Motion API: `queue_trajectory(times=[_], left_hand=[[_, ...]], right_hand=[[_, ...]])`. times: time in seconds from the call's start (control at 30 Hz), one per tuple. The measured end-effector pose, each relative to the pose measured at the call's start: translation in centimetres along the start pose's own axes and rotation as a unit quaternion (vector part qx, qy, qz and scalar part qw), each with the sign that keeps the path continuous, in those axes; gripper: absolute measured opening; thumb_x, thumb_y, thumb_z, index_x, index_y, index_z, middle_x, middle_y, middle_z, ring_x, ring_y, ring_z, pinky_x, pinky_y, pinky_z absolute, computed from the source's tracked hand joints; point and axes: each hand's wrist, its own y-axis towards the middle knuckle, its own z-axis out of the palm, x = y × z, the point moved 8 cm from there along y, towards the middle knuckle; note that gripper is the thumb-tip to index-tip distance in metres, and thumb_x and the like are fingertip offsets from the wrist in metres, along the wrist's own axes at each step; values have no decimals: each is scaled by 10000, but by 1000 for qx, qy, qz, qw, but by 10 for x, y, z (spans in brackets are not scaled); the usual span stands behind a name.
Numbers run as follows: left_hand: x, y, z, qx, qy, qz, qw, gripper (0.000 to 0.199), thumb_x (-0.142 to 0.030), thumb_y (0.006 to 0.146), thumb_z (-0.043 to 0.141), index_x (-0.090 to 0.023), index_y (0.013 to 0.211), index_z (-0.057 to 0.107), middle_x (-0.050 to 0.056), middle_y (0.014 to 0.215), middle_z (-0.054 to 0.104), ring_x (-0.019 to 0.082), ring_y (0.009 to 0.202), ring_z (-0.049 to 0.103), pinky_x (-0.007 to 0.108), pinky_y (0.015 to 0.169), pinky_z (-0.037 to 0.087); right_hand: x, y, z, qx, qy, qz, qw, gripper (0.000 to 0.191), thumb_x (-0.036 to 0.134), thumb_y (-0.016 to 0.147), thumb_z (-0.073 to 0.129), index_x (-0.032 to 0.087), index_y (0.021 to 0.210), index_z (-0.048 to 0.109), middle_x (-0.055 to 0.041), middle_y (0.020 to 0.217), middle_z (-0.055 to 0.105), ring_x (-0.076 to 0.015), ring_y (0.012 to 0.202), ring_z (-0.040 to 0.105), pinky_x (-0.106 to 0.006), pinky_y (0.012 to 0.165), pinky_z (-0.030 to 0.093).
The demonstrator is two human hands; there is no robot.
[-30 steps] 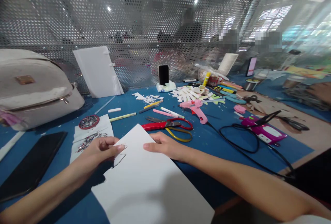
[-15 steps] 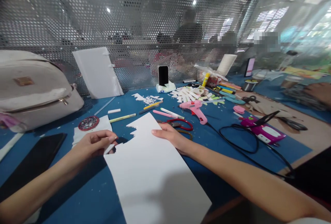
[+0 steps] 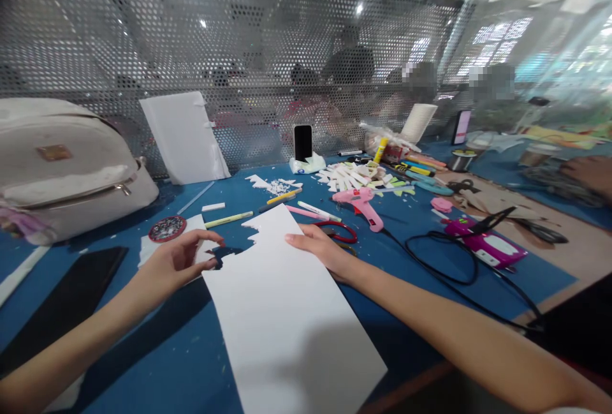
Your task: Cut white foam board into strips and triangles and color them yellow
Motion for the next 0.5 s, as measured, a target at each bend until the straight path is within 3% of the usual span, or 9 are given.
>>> queue_trajectory(times=[0.13, 0.5], left_hand=[[-8, -3, -4, -14, 76, 43, 996, 274, -336, 796, 742, -232, 1046, 704, 17, 871, 641, 184, 713, 555, 285, 689, 455], [-19, -7, -5, -28, 156, 126, 979, 150, -337, 890, 609, -229, 977, 666, 39, 984, 637, 200, 807, 575, 293, 679, 418]], right_hand=[[0, 0, 0, 0, 0, 0, 1000, 469, 484, 760, 814, 108, 1020, 708, -38, 766, 697, -130, 576, 626, -216, 511, 456], [0, 2, -1, 1, 1, -6, 1000, 446, 485, 759, 816, 114, 986, 716, -38, 755, 703, -134, 581, 635, -211, 507, 468]])
